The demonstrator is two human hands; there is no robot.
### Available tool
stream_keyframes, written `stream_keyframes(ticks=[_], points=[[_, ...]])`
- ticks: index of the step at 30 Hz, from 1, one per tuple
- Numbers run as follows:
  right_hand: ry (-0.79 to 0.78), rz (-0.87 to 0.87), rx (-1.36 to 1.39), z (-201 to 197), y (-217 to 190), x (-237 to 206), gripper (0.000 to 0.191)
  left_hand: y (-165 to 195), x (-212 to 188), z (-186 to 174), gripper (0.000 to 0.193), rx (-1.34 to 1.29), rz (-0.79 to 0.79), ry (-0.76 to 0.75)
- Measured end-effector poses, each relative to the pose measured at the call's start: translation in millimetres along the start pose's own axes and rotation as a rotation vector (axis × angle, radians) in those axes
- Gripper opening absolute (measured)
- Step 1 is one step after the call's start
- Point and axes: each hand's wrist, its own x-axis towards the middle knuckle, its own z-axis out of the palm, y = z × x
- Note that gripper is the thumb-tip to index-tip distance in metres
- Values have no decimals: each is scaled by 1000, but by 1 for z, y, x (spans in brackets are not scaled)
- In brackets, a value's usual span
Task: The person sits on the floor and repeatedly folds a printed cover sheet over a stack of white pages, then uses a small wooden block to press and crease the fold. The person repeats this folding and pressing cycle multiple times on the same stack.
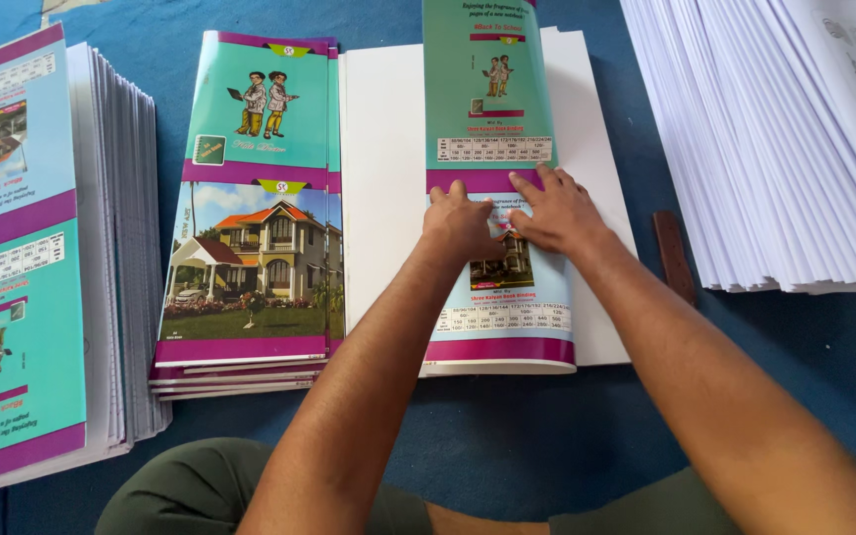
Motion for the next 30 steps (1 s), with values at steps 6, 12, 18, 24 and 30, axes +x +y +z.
stream_keyframes(ticks=[6, 12, 18, 24, 30], points=[[-81, -144, 145, -10, 34, 14, 63, 0, 3, 10, 81, -3, -24, 66], [-63, 119, -38, -31, 74, -3, 54, -4, 9, 14, 81, 1, -36, 64], [-230, 476, -157, -32, 117, -25, 34, -6, 10, 15, 82, -7, -42, 59], [-306, 645, -102, -12, 135, -36, 43, -9, 7, 13, 83, -22, -46, 69], [-295, 667, 2, -30, 123, -50, 52, -8, 4, 10, 84, -1, -69, 34]])
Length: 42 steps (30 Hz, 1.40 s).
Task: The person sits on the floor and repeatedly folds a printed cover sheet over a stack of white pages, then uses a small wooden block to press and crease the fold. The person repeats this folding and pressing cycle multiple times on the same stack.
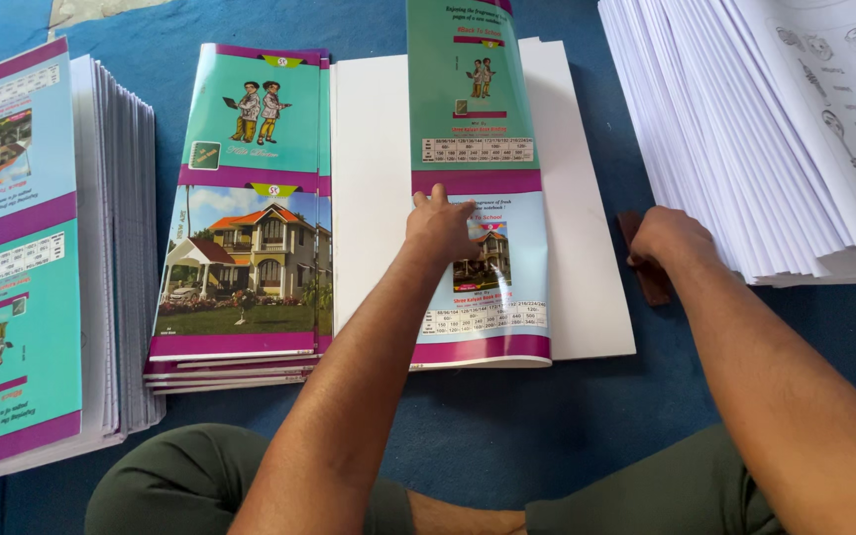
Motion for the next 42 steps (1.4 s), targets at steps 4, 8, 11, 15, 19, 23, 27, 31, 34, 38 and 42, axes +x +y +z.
stream_keyframes(ticks=[4, 8, 11, 15, 19, 23, 27, 31, 34, 38, 42], points=[[-9, -63, 152, -11, -7, -11, 45, 0, -2, -2, 84, -5, 5, 9], [215, -223, 244, -16, -12, -10, 40, 1, -2, -2, 85, -6, 1, 7], [335, -296, 266, -16, -23, -8, 36, 0, -2, -2, 86, -7, 2, 13], [329, -496, 319, -8, -44, -14, 38, 1, 0, -1, 85, 7, 4, 9], [297, -641, 167, 6, -63, -26, 46, 0, 0, 1, 84, -5, 18, 29], [216, -701, 227, 15, -63, -31, 53, 1, 2, 2, 82, -2, 20, 33], [244, -746, 240, 22, -60, -24, 51, 3, 3, 3, 80, 12, 30, 31], [306, -740, 207, 28, -62, -13, 47, 3, 2, 4, 81, 1, 38, 50], [392, -750, 195, 31, -65, -5, 45, 4, -1, 6, 76, -16, 41, 61], [540, -786, 247, 34, -71, 6, 46, 8, -3, 2, 78, -17, 35, 28], [594, -764, 253, 29, -80, 20, 45, 11, -8, -4, 80, -8, 32, 36]])
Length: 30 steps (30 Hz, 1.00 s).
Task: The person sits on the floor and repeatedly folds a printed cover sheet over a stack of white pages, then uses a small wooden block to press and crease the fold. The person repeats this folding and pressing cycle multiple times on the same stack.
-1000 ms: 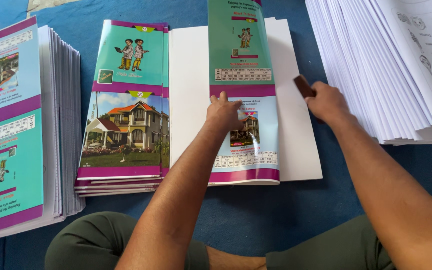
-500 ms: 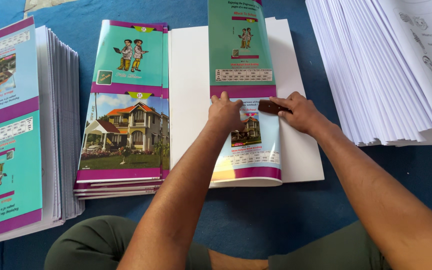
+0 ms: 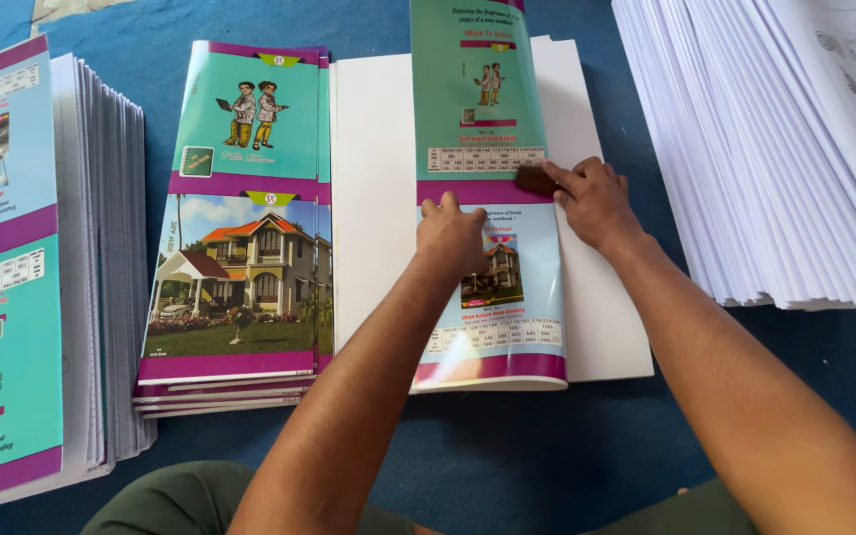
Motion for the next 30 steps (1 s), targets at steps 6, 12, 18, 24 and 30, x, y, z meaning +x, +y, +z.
stream_keyframes(ticks=[6, 12, 18, 24, 30], points=[[45, 1, 19, 0, 4, 27, 47, 5, -4, -5, 83, 24, 7, -39], [39, 50, 13, 0, 4, 50, 48, 7, -7, -5, 81, 47, 24, -65], [7, 132, -8, -3, 2, 75, 47, 14, -9, -7, 73, 62, 12, -105], [-8, 207, 22, -4, 1, 97, 49, 17, -13, -3, 55, 24, -5, -86], [27, 264, 45, 2, 4, 123, 50, 19, -18, 2, 51, -27, 2, -45]])
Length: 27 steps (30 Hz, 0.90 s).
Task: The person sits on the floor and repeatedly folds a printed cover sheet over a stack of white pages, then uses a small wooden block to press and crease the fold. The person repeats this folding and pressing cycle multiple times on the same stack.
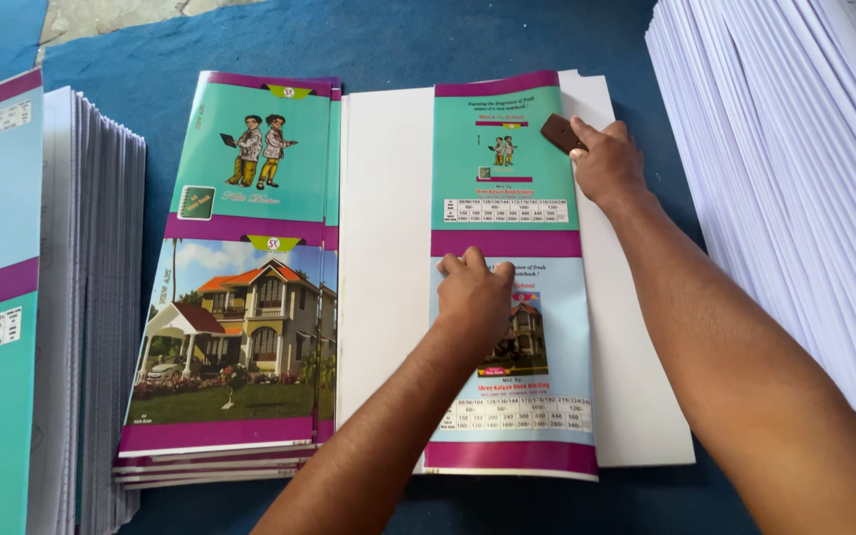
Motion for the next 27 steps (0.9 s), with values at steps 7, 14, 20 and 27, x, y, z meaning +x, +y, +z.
stream_keyframes(ticks=[7, 14, 20, 27], points=[[-2, 99, 18, 4, -6, 25, 52, 0, -9, 2, 48, -43, 20, 50], [-13, 169, 21, 1, -13, 43, 53, 4, -16, -5, 63, -2, 5, -29], [-61, 246, 26, -1, -20, 56, 54, 7, -19, -11, 73, 55, 6, -99], [-39, 242, -11, 1, -23, 66, 55, 7, -21, -9, 71, 21, 12, -64]])
